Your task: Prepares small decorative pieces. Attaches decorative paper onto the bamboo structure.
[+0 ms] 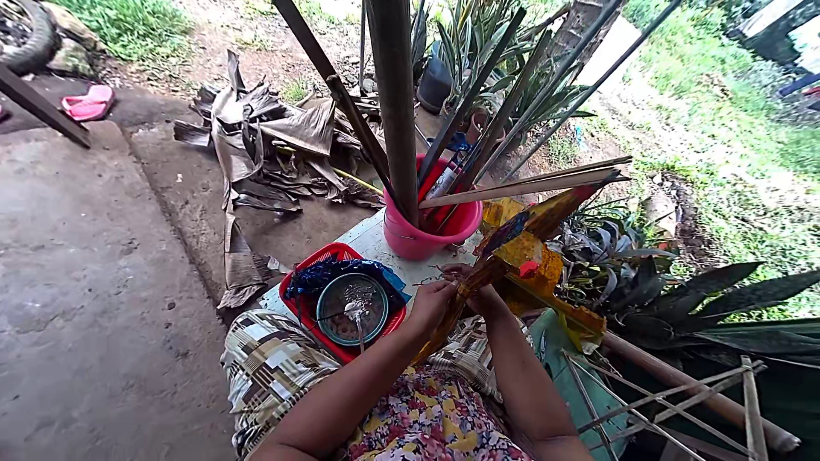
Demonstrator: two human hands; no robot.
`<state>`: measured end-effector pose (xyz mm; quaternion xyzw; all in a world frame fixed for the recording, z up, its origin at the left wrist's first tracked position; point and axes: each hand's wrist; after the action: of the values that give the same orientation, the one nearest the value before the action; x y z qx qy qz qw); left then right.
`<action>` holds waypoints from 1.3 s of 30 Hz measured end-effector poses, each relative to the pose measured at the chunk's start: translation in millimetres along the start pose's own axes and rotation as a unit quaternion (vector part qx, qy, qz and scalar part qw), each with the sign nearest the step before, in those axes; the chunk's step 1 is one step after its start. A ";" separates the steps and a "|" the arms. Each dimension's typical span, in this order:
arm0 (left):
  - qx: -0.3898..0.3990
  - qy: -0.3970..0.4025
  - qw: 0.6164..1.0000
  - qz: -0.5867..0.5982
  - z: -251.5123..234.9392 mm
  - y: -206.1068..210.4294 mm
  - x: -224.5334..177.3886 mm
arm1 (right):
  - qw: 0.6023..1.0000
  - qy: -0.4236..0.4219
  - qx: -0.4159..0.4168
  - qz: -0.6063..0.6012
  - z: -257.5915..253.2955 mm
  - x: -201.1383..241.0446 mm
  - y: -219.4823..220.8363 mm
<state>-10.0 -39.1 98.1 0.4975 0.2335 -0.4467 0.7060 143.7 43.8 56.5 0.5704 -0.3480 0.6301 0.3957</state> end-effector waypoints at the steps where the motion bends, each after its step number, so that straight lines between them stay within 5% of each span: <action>1: -0.003 0.005 1.000 -0.002 0.0 -0.4 -0.2 | 0.999 0.012 -0.045 -0.002 1.8 1.2 -0.3; 5: -0.015 0.031 0.999 -0.027 1.1 -1.1 -0.8 | 0.981 0.030 -0.159 -0.107 11.8 4.7 -3.8; 10: -0.019 0.037 0.999 -0.033 1.9 -1.5 -3.1 | 0.980 0.116 -0.062 -0.148 15.6 20.8 13.7; 16: -0.004 0.022 0.998 -0.052 0.8 -2.9 1.7 | 0.966 0.091 0.095 -0.222 1.8 0.5 6.9; 25: -0.012 0.016 0.999 -0.051 -0.8 -5.0 -1.5 | 0.923 0.101 0.112 -0.355 5.6 -16.3 11.4; 31: -0.010 0.016 0.998 -0.058 1.1 -3.6 -1.3 | 0.929 0.120 0.052 -0.345 8.5 -1.9 20.7; 39: -0.013 0.016 0.997 -0.069 1.5 -2.7 -1.4 | 0.918 0.161 0.089 -0.352 6.6 2.2 20.2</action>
<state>-13.2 -40.3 98.4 0.4777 0.2844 -0.4832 0.6764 128.5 29.2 59.6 0.5796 0.0016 0.5619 0.5902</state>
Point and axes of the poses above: each hand's wrist, its own z-axis away from the middle knuckle, its own y-axis out of the palm, x = y × z, and after that the axes turned 3 degrees about -y, right-handed
